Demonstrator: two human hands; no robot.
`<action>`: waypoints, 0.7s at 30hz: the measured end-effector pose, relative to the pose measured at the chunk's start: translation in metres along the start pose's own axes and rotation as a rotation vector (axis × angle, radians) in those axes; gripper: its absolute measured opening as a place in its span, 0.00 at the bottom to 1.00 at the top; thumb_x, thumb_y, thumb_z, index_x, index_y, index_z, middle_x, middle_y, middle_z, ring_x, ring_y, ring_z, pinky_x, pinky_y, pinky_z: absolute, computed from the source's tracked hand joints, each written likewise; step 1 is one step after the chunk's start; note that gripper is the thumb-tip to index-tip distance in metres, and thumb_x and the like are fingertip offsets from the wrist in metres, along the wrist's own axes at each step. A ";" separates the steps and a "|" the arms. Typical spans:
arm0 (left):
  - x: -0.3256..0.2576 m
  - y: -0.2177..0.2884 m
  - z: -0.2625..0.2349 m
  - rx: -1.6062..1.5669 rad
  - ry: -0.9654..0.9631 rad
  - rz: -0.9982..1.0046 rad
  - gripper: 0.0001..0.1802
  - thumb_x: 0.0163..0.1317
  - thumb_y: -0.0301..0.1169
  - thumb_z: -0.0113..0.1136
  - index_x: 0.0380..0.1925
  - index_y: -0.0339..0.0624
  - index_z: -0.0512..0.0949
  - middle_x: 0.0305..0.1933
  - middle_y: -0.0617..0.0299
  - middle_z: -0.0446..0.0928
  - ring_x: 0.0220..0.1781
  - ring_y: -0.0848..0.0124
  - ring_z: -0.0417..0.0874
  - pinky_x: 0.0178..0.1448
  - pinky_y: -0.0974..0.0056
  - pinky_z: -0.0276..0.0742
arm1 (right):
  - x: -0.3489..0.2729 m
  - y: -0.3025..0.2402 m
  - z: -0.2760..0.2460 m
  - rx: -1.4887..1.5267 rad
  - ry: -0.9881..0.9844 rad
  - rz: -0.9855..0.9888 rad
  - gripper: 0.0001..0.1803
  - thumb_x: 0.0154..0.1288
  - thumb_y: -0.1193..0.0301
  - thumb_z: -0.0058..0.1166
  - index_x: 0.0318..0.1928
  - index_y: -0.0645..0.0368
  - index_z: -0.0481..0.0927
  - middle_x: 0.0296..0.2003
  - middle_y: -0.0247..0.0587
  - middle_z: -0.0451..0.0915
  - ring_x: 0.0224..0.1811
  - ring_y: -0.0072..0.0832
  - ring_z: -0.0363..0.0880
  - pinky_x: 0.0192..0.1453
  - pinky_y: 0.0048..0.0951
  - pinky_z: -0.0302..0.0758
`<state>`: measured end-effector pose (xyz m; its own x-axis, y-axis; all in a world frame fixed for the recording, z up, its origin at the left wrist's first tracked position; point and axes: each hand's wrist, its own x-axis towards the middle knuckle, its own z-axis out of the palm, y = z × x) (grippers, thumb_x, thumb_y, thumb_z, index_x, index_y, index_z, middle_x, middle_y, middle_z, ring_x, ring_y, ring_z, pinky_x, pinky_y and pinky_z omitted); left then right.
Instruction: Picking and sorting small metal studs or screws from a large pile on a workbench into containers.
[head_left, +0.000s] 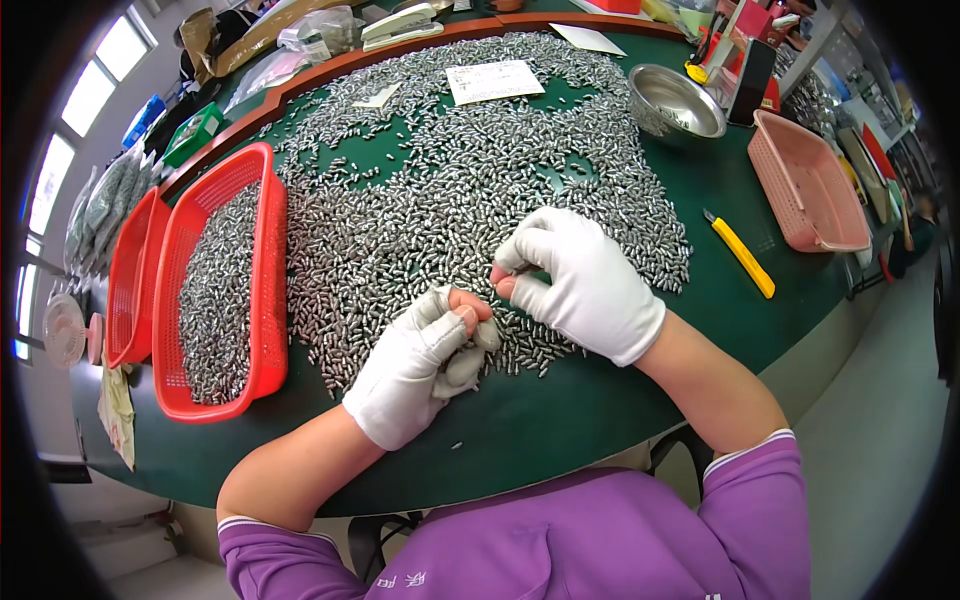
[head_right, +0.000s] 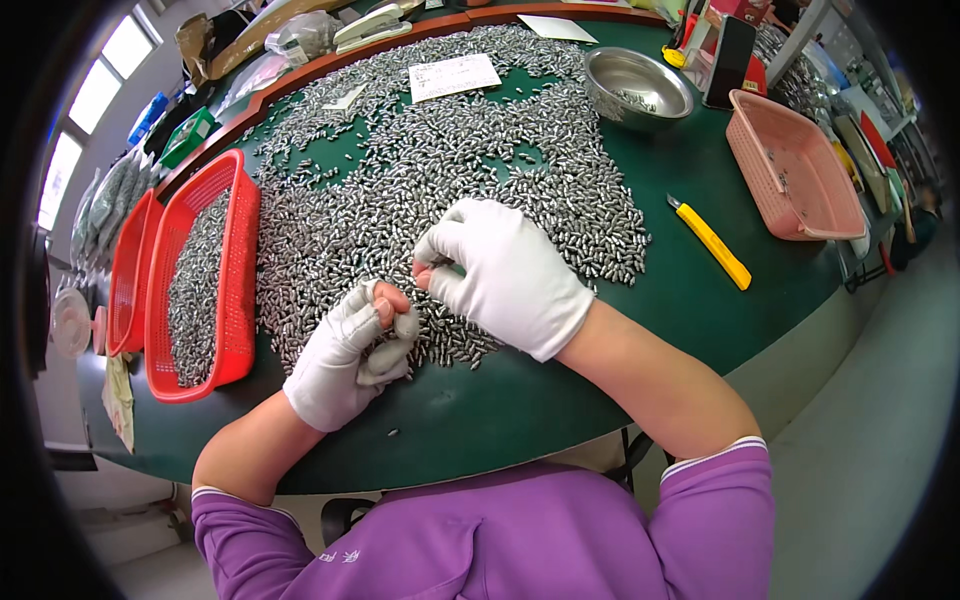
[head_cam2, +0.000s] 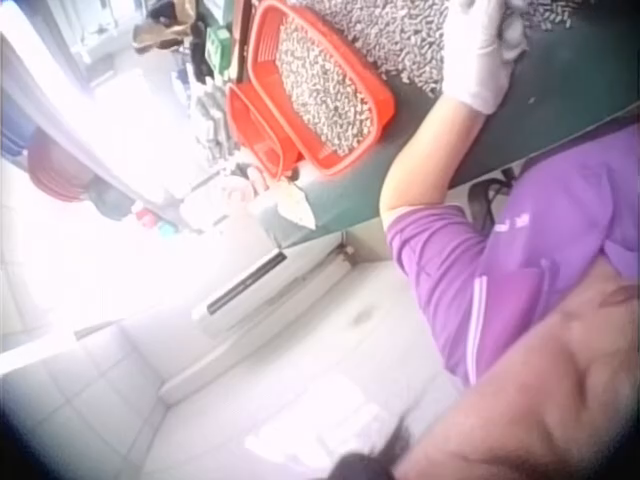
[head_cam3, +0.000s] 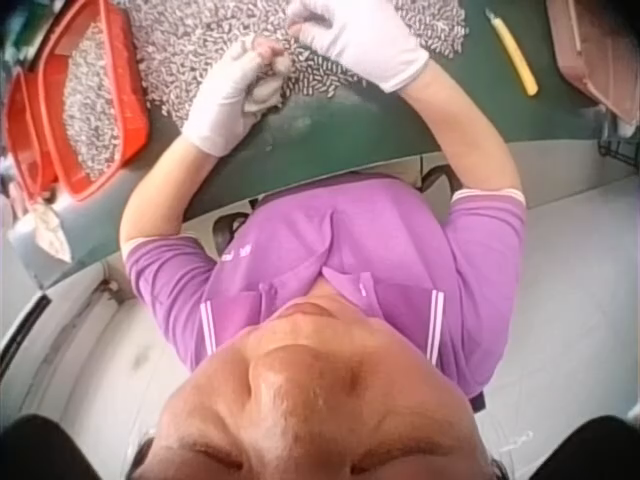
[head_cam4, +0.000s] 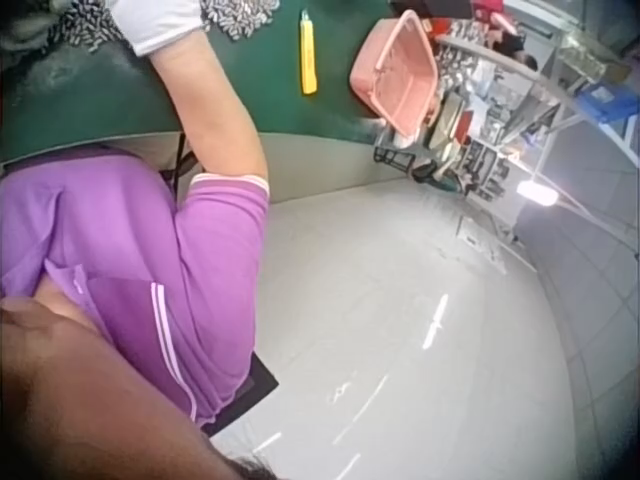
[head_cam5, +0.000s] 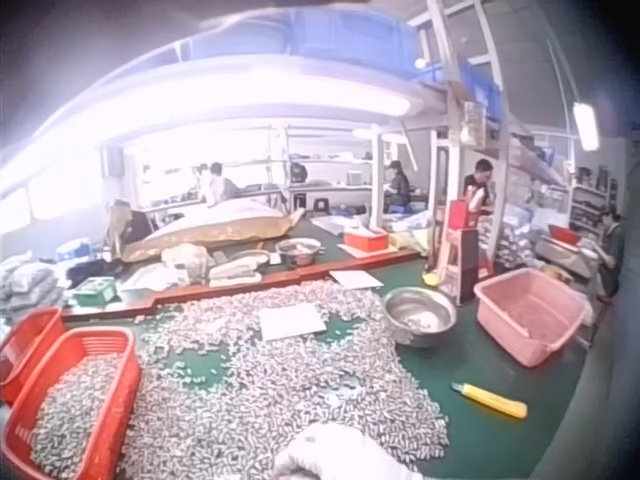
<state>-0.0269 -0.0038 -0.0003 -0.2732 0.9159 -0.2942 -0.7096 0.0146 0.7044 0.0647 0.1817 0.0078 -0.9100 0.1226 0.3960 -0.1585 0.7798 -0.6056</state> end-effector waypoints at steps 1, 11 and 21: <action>0.000 0.000 0.001 -0.001 0.002 0.001 0.08 0.68 0.37 0.54 0.40 0.46 0.72 0.33 0.66 0.76 0.19 0.81 0.60 0.24 0.76 0.54 | 0.000 -0.006 -0.002 0.118 -0.013 0.046 0.05 0.52 0.75 0.63 0.31 0.58 0.80 0.32 0.39 0.77 0.36 0.33 0.78 0.42 0.31 0.75; 0.000 -0.003 0.006 0.066 0.082 0.005 0.09 0.67 0.36 0.56 0.42 0.46 0.70 0.31 0.67 0.74 0.19 0.83 0.60 0.23 0.77 0.53 | -0.002 -0.010 0.004 0.486 -0.112 0.105 0.07 0.55 0.77 0.63 0.35 0.59 0.81 0.34 0.35 0.76 0.38 0.25 0.76 0.45 0.25 0.73; -0.001 0.000 0.004 0.074 0.069 -0.006 0.12 0.70 0.43 0.52 0.39 0.47 0.73 0.32 0.67 0.74 0.22 0.82 0.61 0.26 0.77 0.56 | -0.003 -0.013 -0.002 0.426 0.026 0.221 0.06 0.58 0.79 0.59 0.37 0.59 0.81 0.33 0.33 0.77 0.35 0.20 0.74 0.42 0.21 0.72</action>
<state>-0.0236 -0.0028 0.0026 -0.3149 0.8861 -0.3401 -0.6620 0.0517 0.7477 0.0704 0.1725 0.0163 -0.9306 0.2767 0.2396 -0.1098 0.4132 -0.9040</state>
